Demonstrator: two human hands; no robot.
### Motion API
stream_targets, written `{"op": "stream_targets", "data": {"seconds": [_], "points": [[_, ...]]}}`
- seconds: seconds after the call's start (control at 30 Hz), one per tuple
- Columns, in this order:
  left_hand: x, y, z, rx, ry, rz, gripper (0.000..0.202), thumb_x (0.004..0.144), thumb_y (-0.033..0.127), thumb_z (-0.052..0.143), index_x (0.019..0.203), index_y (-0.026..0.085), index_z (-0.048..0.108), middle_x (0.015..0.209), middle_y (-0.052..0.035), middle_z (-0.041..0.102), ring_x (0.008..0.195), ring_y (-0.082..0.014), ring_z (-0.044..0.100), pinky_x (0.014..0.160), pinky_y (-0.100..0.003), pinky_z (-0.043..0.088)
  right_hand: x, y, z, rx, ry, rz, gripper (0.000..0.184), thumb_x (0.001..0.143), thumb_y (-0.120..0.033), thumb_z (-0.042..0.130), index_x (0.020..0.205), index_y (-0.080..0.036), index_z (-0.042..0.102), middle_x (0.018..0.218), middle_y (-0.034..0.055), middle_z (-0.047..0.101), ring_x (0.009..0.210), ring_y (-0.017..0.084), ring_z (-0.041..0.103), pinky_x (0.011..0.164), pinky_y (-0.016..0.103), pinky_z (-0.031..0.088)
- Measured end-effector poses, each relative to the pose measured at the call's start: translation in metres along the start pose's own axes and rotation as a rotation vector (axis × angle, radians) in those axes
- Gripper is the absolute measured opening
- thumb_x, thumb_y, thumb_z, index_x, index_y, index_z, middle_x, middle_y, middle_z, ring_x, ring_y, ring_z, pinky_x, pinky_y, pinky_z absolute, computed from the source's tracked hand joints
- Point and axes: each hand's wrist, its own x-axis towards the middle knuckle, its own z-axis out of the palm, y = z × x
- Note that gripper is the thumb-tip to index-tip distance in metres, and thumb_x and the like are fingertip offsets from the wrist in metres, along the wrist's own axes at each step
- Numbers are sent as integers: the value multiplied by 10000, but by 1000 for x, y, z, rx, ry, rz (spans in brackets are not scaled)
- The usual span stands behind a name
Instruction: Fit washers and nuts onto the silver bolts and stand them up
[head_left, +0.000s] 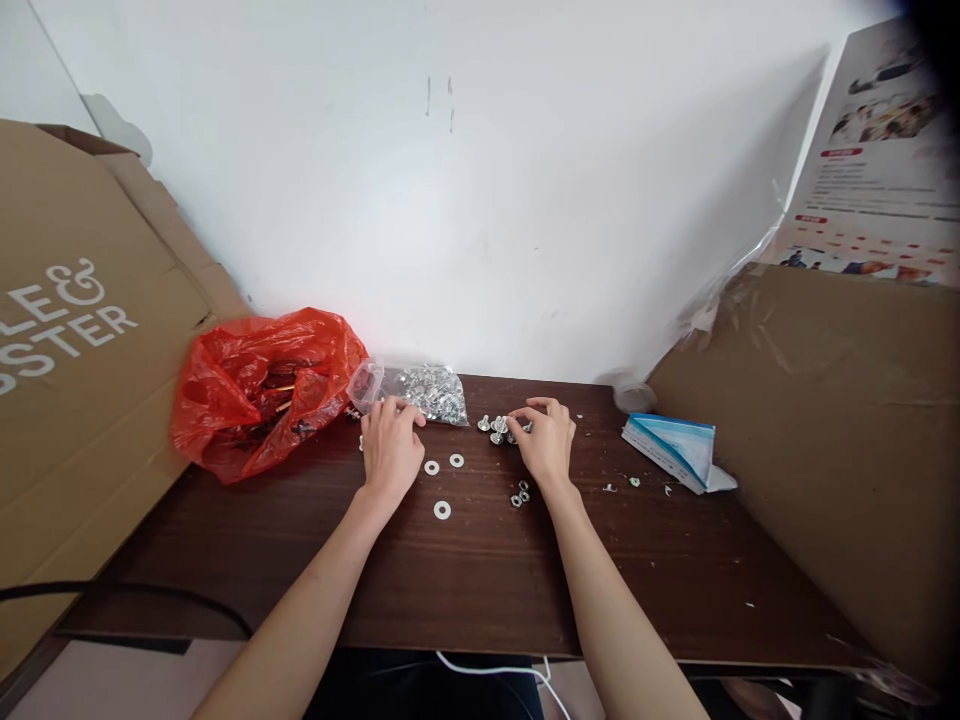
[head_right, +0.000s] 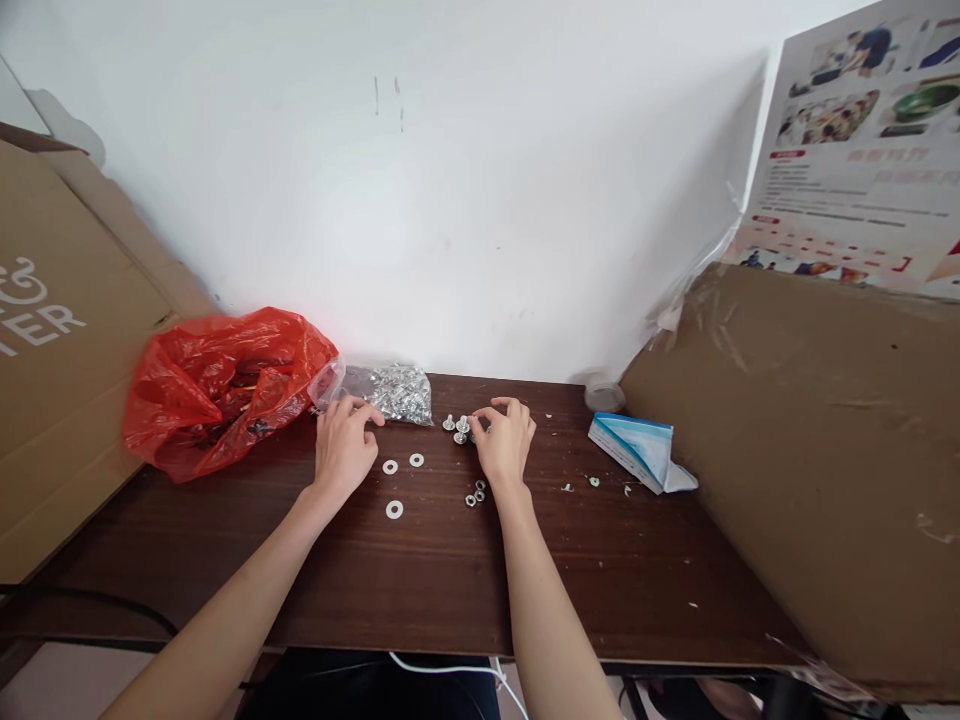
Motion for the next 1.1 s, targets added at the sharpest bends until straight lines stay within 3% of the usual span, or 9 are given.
{"op": "stream_targets", "data": {"seconds": [0.17, 0.47, 0.9, 1.0, 1.1], "points": [[-1, -3, 0, 96, -101, 14, 291, 719, -14, 502, 851, 198, 650, 1010, -79, 548, 1020, -262, 481, 853, -389, 401, -1, -1, 0, -9, -9, 51, 130, 784, -316, 646, 793, -213, 724, 1176, 98, 531, 1173, 286, 410, 1003, 475, 260], [0, -5, -3, 135, -166, -15, 313, 721, -38, 484, 863, 191, 643, 1000, -78, 535, 1008, -244, 482, 831, -356, 409, 2, 2, 1, 26, -91, 150, 176, 793, -343, 602, 796, -213, 721, 1234, 95, 525, 1210, 283, 400, 1024, 481, 237], [-1, -1, -6, 204, -232, -27, 211, 765, 38, 540, 867, 178, 659, 1032, -117, 541, 1038, -294, 470, 838, -412, 414, 1, 6, 9, 77, -82, 68, 242, 820, -350, 525, 845, -212, 721, 1211, 114, 534, 1172, 288, 415, 1003, 509, 228], [0, -3, -5, 179, -223, -21, 206, 749, 26, 553, 842, 181, 652, 1026, -111, 545, 1038, -291, 474, 837, -406, 419, 2, 5, 9, 91, -64, 75, 252, 828, -348, 509, 837, -204, 716, 1196, 115, 546, 1161, 285, 431, 999, 512, 239], [2, -9, -4, 141, -215, -37, 252, 719, -8, 546, 857, 181, 640, 1020, -100, 554, 1029, -286, 490, 846, -404, 420, 3, -1, 0, 140, 40, 64, 250, 839, -324, 491, 862, -196, 705, 1165, 109, 570, 1122, 266, 482, 993, 486, 289]]}}
